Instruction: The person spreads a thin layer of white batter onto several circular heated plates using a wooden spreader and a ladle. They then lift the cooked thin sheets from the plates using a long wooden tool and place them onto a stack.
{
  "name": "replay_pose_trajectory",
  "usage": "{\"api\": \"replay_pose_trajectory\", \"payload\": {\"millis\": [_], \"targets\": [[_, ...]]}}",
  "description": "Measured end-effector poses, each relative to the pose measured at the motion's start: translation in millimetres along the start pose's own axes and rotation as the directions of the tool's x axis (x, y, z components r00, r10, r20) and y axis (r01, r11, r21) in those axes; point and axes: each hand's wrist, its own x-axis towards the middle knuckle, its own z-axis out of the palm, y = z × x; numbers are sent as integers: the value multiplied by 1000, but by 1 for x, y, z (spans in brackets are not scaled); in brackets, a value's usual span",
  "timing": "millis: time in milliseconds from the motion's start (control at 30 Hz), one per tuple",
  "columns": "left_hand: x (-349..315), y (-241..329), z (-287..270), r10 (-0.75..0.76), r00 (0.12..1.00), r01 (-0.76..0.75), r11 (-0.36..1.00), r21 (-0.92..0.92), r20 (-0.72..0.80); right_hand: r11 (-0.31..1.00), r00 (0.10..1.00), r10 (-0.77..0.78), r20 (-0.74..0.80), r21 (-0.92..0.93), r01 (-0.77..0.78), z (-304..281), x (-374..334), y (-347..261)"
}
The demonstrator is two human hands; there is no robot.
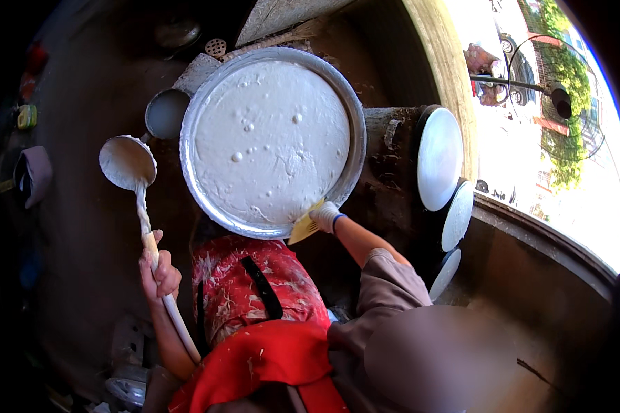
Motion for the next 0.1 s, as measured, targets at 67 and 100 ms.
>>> {"api": "replay_pose_trajectory", "payload": {"millis": [67,100], "targets": [[3,15,4,-67,998,67,998,-20,12,926,984,180,6,336,-171,45,-8,-21],[2,18,1,-85,990,84,996,18,115,843,971,233,47,489,-226,58,-15,-26]]}}
